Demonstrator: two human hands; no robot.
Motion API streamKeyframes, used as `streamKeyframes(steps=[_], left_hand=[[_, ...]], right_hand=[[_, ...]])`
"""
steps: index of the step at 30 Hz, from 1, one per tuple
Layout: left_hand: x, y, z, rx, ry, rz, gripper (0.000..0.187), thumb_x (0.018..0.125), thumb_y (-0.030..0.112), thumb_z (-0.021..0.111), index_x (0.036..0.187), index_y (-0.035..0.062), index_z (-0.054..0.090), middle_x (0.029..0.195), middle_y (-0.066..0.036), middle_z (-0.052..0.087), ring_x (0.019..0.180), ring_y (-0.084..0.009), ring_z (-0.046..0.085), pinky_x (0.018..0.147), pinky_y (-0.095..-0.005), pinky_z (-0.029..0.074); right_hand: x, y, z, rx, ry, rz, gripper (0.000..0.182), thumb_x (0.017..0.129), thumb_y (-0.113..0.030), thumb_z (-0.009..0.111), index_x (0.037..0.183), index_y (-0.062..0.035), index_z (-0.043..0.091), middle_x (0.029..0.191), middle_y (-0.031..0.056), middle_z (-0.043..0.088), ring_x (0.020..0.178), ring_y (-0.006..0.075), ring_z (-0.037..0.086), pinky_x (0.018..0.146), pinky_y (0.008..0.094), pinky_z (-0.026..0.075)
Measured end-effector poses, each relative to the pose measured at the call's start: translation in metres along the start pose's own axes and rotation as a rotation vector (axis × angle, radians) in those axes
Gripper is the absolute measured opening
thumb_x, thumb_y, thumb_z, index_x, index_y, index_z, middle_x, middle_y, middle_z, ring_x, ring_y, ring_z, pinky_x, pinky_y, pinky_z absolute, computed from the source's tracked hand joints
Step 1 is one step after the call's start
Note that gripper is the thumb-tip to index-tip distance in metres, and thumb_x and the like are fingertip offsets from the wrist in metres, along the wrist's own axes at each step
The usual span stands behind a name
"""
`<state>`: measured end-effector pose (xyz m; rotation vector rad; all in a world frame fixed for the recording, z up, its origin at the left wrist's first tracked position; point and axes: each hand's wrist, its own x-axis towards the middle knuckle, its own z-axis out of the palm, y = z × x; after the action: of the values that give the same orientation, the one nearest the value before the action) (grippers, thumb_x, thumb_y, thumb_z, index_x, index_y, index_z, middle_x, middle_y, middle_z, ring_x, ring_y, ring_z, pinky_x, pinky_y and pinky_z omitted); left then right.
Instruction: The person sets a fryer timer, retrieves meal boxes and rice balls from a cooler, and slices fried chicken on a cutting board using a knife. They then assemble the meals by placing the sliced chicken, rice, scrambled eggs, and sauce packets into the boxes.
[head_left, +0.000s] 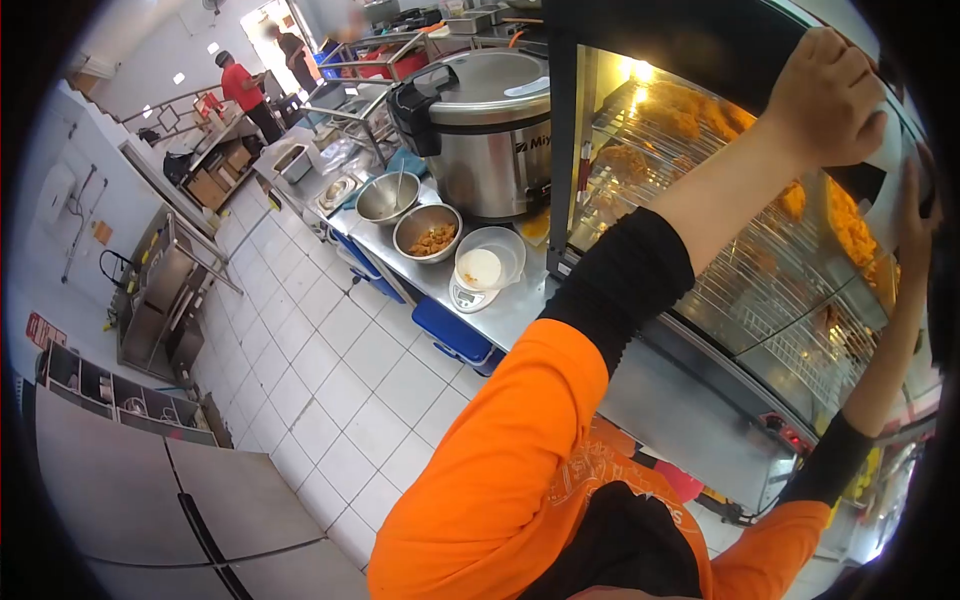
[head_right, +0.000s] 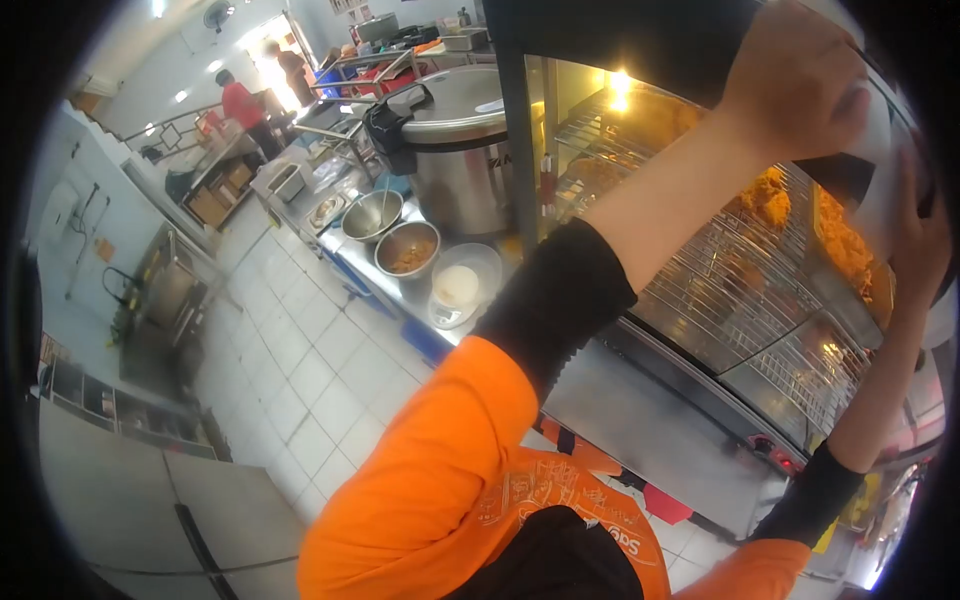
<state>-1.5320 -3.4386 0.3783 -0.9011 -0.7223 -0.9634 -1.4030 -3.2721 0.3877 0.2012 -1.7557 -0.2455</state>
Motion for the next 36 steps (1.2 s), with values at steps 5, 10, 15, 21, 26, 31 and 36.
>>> streamKeyframes(steps=[5, 10, 15, 21, 26, 31, 36], left_hand=[[-0.013, 0.001, 0.014, -0.030, 0.003, -0.120, 0.022, 0.062, 0.029, 0.067, 0.071, 0.0089, 0.069, 0.089, -0.008, 0.060, 0.096, -0.0272, 0.048, 0.088, -0.0428, 0.039], [-0.021, -0.011, 0.027, 0.418, -0.540, -0.007, 0.029, 0.077, 0.021, 0.059, 0.098, -0.0003, 0.061, 0.103, -0.017, 0.055, 0.104, -0.0340, 0.047, 0.096, -0.0463, 0.036], [0.040, 0.004, -0.066, -0.425, -0.448, -0.225, 0.022, 0.082, 0.011, 0.052, 0.099, -0.0020, 0.059, 0.106, -0.020, 0.054, 0.107, -0.0371, 0.048, 0.099, -0.0467, 0.033], [0.030, 0.005, -0.045, -0.386, -0.418, -0.270, 0.022, 0.081, 0.013, 0.056, 0.098, 0.0004, 0.061, 0.109, -0.018, 0.055, 0.107, -0.0352, 0.048, 0.100, -0.0454, 0.033], [-0.007, -0.007, 0.013, -0.207, -0.211, -0.242, 0.030, 0.065, 0.034, 0.066, 0.079, 0.0097, 0.075, 0.097, -0.009, 0.063, 0.098, -0.0277, 0.048, 0.093, -0.0417, 0.035], [0.007, 0.006, -0.008, -0.094, -0.295, -0.310, 0.033, 0.065, 0.037, 0.064, 0.080, 0.0109, 0.076, 0.100, -0.010, 0.064, 0.101, -0.0286, 0.048, 0.095, -0.0416, 0.033], [-0.002, -0.007, 0.004, -0.146, -0.241, -0.201, 0.030, 0.061, 0.035, 0.067, 0.078, 0.0122, 0.075, 0.098, -0.011, 0.063, 0.100, -0.0312, 0.049, 0.095, -0.0422, 0.034]], right_hand=[[0.010, -0.037, -0.010, -0.087, 0.091, -0.043, 0.057, 0.093, -0.056, 0.047, 0.095, -0.0009, 0.060, 0.097, 0.0145, 0.058, 0.093, 0.0287, 0.055, 0.085, 0.0401, 0.044], [-0.006, -0.006, -0.003, -0.069, 0.059, 0.027, 0.052, 0.094, -0.052, 0.046, 0.097, -0.0020, 0.059, 0.097, 0.0121, 0.059, 0.094, 0.0255, 0.057, 0.086, 0.0377, 0.046], [-0.017, -0.063, -0.017, 0.079, 0.156, 0.098, 0.040, 0.094, -0.036, 0.055, 0.123, -0.0086, 0.056, 0.118, 0.0133, 0.060, 0.108, 0.0277, 0.059, 0.096, 0.0354, 0.044], [-0.016, -0.153, 0.002, 0.357, 0.133, 0.343, 0.054, 0.093, -0.021, 0.060, 0.139, -0.0041, 0.037, 0.130, 0.0142, 0.051, 0.116, 0.0226, 0.053, 0.100, 0.0311, 0.039], [-0.022, -0.155, 0.005, 0.721, 0.131, 0.697, 0.061, 0.093, -0.016, 0.061, 0.141, -0.0013, 0.027, 0.122, 0.0142, 0.057, 0.107, 0.0151, 0.057, 0.092, 0.0246, 0.043], [-0.034, -0.167, 0.016, 0.538, 0.090, 0.732, 0.054, 0.095, -0.014, 0.058, 0.139, -0.0006, 0.030, 0.110, 0.0116, 0.064, 0.099, 0.0106, 0.059, 0.083, 0.0202, 0.045], [-0.056, -0.168, 0.022, 0.615, 0.231, 0.743, 0.041, 0.093, -0.020, 0.059, 0.127, 0.0011, 0.048, 0.109, 0.0131, 0.065, 0.100, 0.0138, 0.060, 0.087, 0.0232, 0.044]])
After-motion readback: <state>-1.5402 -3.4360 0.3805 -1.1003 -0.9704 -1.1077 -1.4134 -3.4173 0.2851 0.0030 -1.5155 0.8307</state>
